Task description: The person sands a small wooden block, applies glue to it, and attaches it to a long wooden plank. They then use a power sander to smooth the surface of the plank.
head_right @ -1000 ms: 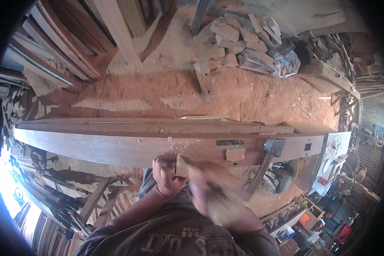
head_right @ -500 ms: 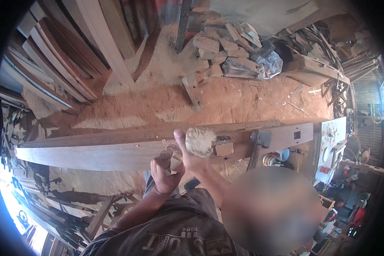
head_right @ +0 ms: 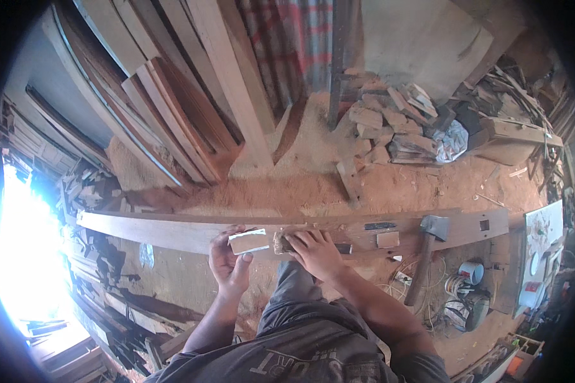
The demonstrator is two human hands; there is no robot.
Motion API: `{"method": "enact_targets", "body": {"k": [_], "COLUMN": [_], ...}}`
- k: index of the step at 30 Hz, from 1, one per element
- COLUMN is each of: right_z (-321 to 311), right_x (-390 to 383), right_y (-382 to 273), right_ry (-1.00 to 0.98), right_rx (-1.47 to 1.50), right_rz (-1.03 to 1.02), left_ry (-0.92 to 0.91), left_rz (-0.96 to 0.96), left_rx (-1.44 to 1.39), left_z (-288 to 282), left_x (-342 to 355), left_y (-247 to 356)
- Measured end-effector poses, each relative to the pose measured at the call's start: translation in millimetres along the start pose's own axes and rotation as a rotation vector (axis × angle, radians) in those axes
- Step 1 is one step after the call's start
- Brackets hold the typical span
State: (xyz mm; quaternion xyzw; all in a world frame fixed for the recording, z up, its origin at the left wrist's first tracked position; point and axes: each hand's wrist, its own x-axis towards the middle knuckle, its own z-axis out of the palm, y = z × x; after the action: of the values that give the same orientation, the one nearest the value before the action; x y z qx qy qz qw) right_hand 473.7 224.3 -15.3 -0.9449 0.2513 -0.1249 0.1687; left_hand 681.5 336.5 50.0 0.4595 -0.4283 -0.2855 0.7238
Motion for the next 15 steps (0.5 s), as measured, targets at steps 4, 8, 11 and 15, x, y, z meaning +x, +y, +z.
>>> {"method": "enact_targets", "body": {"k": [4,8,11,15], "right_z": [2.3,-36.8,-81.8,-203.9], "right_x": [-9.6,-22.6,-69.6,-152.8], "right_y": [9.1,9.7,42.0,43.1], "right_ry": [-0.042,0.256,0.345,0.417], "right_rx": [-0.094,0.243,1.075,1.128], "right_rz": [-0.021,0.223,0.476,0.407], "left_ry": [-0.105,-0.247,-0.362,-0.706], "left_rz": [0.024,0.087,0.059,0.018], "left_rx": [-0.162,-0.165,-0.083,-0.046], "left_z": [26.6,66.0,110.2,195.0], "left_x": [12.8,17.4,12.7,4.0], "left_y": [6.2,-3.9,-17.2,-28.8]}}
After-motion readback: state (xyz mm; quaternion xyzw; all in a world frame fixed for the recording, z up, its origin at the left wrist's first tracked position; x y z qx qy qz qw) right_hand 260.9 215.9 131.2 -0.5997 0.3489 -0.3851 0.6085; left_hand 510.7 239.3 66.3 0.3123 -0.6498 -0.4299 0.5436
